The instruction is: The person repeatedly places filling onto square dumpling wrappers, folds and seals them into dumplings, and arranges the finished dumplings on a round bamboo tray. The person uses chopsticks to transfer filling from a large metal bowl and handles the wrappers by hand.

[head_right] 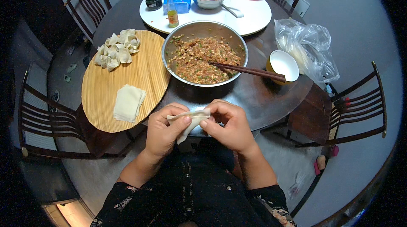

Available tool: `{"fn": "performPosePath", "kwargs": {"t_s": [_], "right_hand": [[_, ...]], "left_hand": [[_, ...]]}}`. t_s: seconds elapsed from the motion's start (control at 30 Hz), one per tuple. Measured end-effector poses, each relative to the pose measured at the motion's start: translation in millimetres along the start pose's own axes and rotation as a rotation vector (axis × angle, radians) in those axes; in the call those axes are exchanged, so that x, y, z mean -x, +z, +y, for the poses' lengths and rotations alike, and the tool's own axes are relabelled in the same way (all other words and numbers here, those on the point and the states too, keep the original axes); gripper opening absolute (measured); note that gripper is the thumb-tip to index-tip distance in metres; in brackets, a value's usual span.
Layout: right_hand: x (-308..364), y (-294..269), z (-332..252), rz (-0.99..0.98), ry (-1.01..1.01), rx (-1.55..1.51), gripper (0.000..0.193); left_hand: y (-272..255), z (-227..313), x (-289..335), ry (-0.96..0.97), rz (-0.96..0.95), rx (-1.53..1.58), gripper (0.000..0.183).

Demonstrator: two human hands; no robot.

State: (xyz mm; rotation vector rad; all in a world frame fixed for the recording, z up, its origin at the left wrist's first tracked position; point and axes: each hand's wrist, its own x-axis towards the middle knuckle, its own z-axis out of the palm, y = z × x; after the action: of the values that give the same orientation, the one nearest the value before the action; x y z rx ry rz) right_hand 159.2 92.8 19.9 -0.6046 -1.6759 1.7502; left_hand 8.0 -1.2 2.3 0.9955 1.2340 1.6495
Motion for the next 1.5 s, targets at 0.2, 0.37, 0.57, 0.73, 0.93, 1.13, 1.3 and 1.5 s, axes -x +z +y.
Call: {"fn": "performPosePath", "kwargs": {"t_s": [0.2,0.37,0.57,0.73,0.93,1.13,1.3,1.5], "right_hand": [[-2,-1,9,0.042,-0.097,0.103,0.008],[-4,0,5,0.062,0.105,-0.036,0.008],[-11,1,5,-0.061,-0.029,0.071,0.009],[-12,4,16,-0.021,-0.078,0.155,0.006],[-9,6,17,-0.112,0.129,-0.141,0.047],[5,19,31,-0.196,0.221,0.04,0.018],[6,24,33,-0.14,0.165,0.099,0.019],[9,35,46,-0.003,0.109,-0.051,0.019]], "left_hand": [[0,-5,2,-0.033,0.021,0.062,0.013],[3,-4,3,-0.175,0.025,0.203,0.016],[1,-6,3,-0.075,0.042,-0.023,0.014],[2,-11,2,0.046,0.07,-0.177,0.013],[-5,-8,-4,-0.084,0.199,0.158,0.015],[-2,-9,-8,0.005,0.294,0.346,0.014],[-2,-17,-8,0.048,0.313,0.433,0.013],[6,-13,-7,0.019,0.226,0.534,0.021]]}}
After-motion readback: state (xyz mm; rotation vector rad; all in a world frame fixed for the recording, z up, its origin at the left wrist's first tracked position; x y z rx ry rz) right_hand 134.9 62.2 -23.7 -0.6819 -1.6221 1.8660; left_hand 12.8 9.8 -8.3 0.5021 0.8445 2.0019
